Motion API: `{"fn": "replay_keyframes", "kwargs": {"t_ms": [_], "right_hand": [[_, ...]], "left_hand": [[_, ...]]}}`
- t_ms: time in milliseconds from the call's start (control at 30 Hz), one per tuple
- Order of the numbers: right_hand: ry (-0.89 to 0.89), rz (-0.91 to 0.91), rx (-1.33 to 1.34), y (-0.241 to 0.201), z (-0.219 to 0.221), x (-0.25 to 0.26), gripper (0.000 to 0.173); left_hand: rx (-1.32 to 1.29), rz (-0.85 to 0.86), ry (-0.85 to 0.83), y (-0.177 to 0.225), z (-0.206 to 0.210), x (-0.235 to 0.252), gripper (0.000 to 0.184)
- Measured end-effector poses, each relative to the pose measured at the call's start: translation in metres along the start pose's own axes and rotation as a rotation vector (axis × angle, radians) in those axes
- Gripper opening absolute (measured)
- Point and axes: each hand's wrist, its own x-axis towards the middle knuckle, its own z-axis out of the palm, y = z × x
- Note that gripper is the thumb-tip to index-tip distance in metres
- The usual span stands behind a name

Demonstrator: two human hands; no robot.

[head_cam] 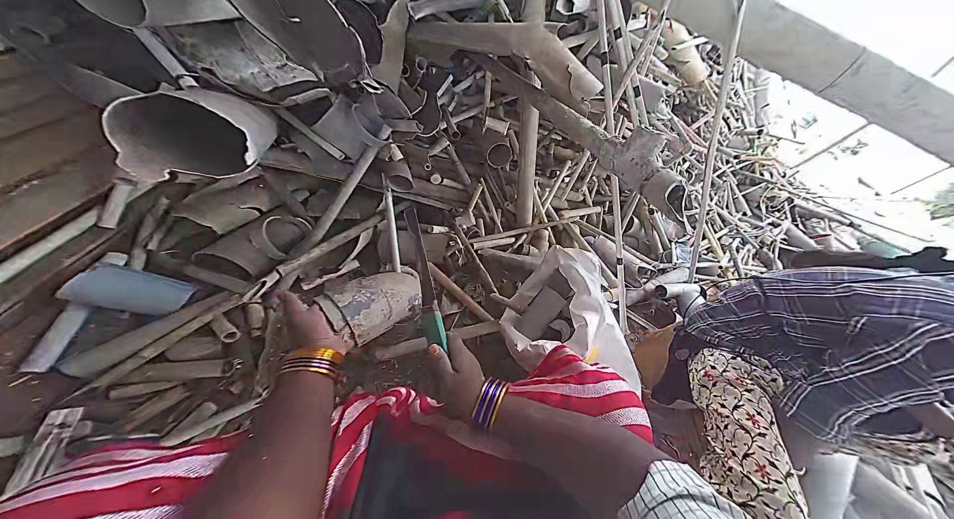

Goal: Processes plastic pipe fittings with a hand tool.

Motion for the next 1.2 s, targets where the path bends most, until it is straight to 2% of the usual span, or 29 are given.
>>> {"fn": "replay_keyframes", "kwargs": {"t_ms": [100,133,200,267,300,367,433,500,567,600,667,700,733,833,867,967,1000,1100,1133,1200], "right_hand": [[-0.257,0.162,-0.122,0.0,0.002,-0.001,0.044],[-0.255,0.135,-0.117,-0.001,0.003,0.001,0.044],[-0.119,0.023,-0.018,-0.002,-0.001,0.003,0.044],[0.007,0.017,0.021,-0.002,-0.004,0.005,0.043],[-0.032,0.075,-0.02,-0.001,-0.003,0.004,0.044],[-0.233,0.184,-0.096,0.002,0.001,0.004,0.046],[-0.257,0.138,-0.089,0.005,0.004,0.006,0.045],[-0.046,0.028,0.047,0.01,0.004,0.009,0.043],[0.107,0.014,0.104,0.015,0.005,0.013,0.04],[0.056,0.056,0.07,0.019,0.009,0.014,0.039],[-0.204,0.16,-0.053,0.02,0.015,0.013,0.041],[-0.256,0.16,-0.082,0.019,0.017,0.013,0.042],[-0.217,0.119,-0.068,0.018,0.018,0.013,0.04],[0.073,-0.004,0.059,0.023,0.021,0.013,0.038],[0.072,0.02,0.021,0.022,0.019,0.012,0.038],[-0.206,0.164,-0.175,0.012,0.02,0.011,0.039],[-0.197,0.145,-0.173,0.01,0.02,0.011,0.04],[0.075,0.017,-0.051,0.021,0.022,0.011,0.04],[0.078,0.029,-0.086,0.021,0.021,0.011,0.04],[-0.137,0.161,-0.209,0.012,0.021,0.008,0.042]], "left_hand": [[-0.013,-0.025,0.003,0.003,0.001,-0.008,0.064],[-0.009,-0.018,0.006,0.004,0.0,-0.009,0.064],[0.006,-0.016,0.012,0.004,0.0,-0.008,0.064],[0.022,-0.027,0.002,0.004,0.002,-0.007,0.066],[0.027,-0.032,-0.004,0.004,0.002,-0.008,0.066],[0.036,-0.049,0.002,0.003,0.003,-0.008,0.067],[0.041,-0.064,0.008,0.004,0.003,-0.008,0.068],[0.062,-0.072,0.001,0.007,0.001,-0.012,0.067],[0.061,-0.048,0.019,0.004,0.0,-0.01,0.065],[0.053,-0.042,0.006,0.004,-0.001,-0.009,0.065],[0.038,-0.051,-0.035,0.002,-0.006,-0.006,0.064],[0.03,-0.069,-0.029,0.0,-0.005,-0.002,0.064],[0.024,-0.093,-0.019,0.001,-0.004,0.0,0.066],[0.054,-0.148,-0.065,-0.002,-0.004,0.003,0.073],[0.064,-0.161,-0.082,-0.003,-0.004,0.003,0.075],[0.074,-0.179,-0.07,-0.002,-0.005,0.003,0.076],[0.068,-0.191,-0.052,-0.002,-0.004,0.005,0.078],[0.082,-0.251,-0.043,-0.006,-0.004,0.01,0.085],[0.08,-0.259,-0.044,-0.005,-0.003,0.009,0.086],[0.055,-0.243,-0.035,-0.002,-0.003,0.008,0.083]]}}
